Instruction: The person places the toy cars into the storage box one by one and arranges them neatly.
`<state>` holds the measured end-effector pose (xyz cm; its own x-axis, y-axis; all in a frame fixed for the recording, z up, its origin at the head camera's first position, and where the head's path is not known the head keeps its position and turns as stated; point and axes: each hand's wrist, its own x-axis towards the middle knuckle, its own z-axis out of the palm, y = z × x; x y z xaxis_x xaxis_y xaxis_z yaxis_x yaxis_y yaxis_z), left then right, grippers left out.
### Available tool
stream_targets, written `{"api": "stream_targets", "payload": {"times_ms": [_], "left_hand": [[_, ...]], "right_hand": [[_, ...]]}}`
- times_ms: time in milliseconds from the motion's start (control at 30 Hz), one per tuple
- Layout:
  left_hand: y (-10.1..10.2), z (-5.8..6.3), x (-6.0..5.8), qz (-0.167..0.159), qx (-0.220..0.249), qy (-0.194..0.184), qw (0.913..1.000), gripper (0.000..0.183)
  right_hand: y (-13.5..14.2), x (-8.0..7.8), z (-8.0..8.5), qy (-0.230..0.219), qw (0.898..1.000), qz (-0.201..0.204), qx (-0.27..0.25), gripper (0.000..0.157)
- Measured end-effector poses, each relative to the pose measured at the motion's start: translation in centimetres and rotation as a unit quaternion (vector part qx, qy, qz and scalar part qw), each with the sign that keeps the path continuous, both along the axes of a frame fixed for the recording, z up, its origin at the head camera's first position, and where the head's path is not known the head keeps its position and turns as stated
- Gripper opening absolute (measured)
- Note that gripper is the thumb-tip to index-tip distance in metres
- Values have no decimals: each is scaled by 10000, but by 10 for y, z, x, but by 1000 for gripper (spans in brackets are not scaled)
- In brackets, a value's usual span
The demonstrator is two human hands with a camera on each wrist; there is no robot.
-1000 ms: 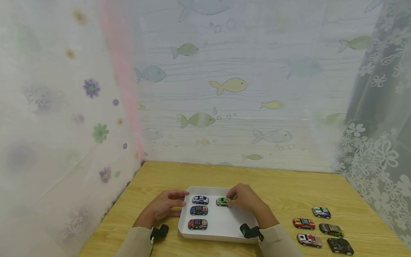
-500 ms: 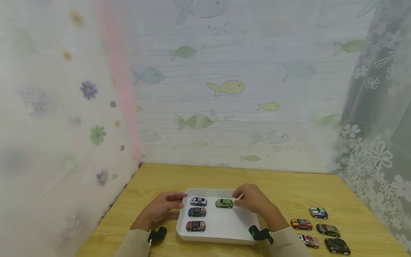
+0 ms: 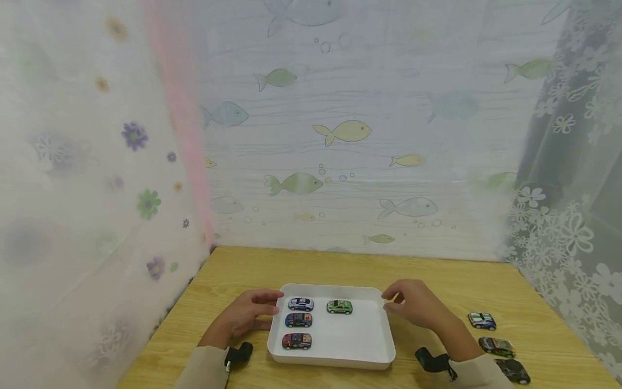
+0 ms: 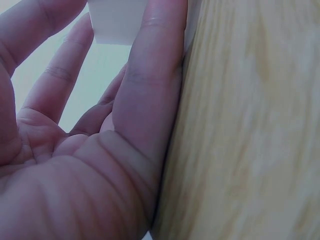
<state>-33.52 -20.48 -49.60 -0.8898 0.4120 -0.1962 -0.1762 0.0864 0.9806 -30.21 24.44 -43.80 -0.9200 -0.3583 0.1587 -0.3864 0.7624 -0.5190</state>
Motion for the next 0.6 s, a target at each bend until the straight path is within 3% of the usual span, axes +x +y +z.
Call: {"api": "stream_targets", "payload": {"times_ms": [133, 600], "left_hand": [[-1, -1, -1, 25, -2, -1, 10000, 51], [0, 0, 0, -29, 74, 20, 10000, 52]], "right_hand": [[16, 4, -2, 82, 9999, 18, 64, 15], [69, 27, -3, -264, 9989, -365, 92, 27]]}}
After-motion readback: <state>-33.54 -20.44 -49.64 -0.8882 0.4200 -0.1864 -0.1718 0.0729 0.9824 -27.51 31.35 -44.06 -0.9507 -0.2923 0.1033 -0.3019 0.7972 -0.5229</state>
